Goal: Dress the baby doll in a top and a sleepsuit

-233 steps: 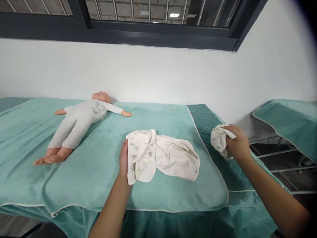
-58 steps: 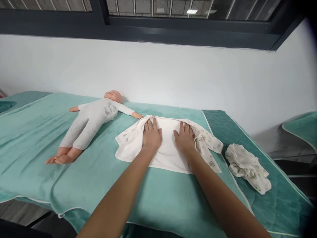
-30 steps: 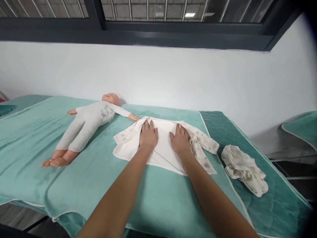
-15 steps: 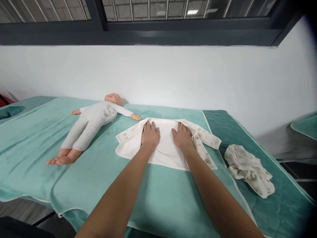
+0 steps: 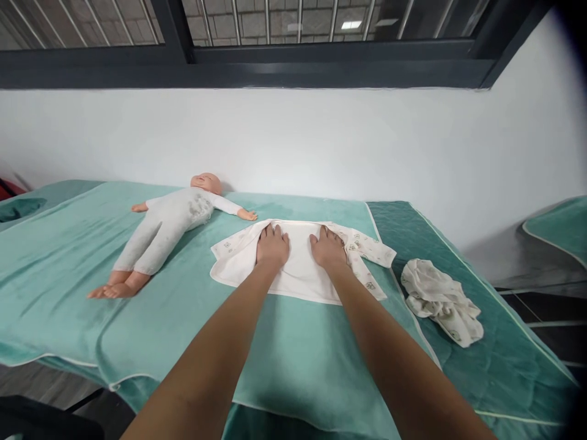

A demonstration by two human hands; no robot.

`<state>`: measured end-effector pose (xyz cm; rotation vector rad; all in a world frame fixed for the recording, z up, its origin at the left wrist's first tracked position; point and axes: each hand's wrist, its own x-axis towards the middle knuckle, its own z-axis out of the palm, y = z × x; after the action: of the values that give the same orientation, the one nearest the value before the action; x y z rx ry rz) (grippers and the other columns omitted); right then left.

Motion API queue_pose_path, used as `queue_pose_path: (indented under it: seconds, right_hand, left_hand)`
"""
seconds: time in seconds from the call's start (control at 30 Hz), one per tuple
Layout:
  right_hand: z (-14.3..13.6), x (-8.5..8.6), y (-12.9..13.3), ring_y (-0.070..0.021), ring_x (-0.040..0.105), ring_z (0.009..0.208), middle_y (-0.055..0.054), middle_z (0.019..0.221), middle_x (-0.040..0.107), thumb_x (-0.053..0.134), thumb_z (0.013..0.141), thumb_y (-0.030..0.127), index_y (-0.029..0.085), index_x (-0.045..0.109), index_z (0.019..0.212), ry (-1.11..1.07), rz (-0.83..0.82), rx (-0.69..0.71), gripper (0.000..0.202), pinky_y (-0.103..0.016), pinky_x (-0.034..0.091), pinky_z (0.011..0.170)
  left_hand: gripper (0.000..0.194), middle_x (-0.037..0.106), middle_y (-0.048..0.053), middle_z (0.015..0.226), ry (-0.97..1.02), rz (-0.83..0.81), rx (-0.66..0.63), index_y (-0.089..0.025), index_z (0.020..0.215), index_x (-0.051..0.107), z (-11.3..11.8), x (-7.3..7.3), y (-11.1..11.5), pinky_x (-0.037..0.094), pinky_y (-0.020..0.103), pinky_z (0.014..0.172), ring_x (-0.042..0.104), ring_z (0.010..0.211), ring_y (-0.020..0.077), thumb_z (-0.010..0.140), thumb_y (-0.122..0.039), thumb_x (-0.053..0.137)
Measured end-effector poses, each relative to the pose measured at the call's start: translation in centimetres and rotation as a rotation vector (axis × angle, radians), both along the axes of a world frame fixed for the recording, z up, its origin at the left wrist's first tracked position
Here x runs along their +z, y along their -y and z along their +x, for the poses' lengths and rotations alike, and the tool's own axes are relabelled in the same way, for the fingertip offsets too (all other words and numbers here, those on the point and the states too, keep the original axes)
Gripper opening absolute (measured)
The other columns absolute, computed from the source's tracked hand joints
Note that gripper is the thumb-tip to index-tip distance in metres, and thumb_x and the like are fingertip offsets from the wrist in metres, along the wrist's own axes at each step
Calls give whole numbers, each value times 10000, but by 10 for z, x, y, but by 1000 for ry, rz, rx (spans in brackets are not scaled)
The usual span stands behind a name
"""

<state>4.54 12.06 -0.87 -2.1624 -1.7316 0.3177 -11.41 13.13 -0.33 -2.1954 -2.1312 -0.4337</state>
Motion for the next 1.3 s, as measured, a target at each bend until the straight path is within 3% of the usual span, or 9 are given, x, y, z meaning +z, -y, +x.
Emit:
queue_pose_path:
  seconds: [0.27,0.43,0.67,1.07,1.3]
  right_hand:
    - [0,1,0,-335,277,1442,-159,1595,286,230,981,449,97,239,1552,-5,-13,-7,670,-491,211,1175]
    - [1,-1,-1,-351,264,1447,-146,1603,276,235,978,463,110,244,1553,-6,-17,-12,675,-503,216,1172]
    - [2,1,1,-339,310,1427,-143,1594,302,220,980,469,113,256,1550,8,-26,-3,672,-483,247,1163]
    - [5,-3,3,-348,342,1405,-132,1583,328,186,990,459,142,278,1544,33,-15,3,645,-505,266,1143]
    - [4,-6,3,-336,340,1410,-131,1590,317,197,987,478,158,271,1548,66,-10,-3,651,-502,268,1138]
  left_hand:
    - [562,402,252,1509,-112,-7,36,-53,1455,422,11,6,4,375,515,1059,423,1348,380,988,-324,270]
    - [506,445,334,1438,-253,-65,-1,13,1394,474,29,14,8,322,627,1026,464,1308,444,928,-96,311]
    - [505,551,358,1308,-345,-56,-32,67,1374,460,43,13,10,281,698,1009,495,1275,454,905,-24,295]
    - [471,581,357,1234,-337,-21,-51,64,1296,514,39,10,12,371,631,914,561,1167,434,912,-10,252]
    - [374,626,267,1136,-248,42,-76,-18,1170,588,27,15,20,416,516,846,588,1067,382,919,-54,313]
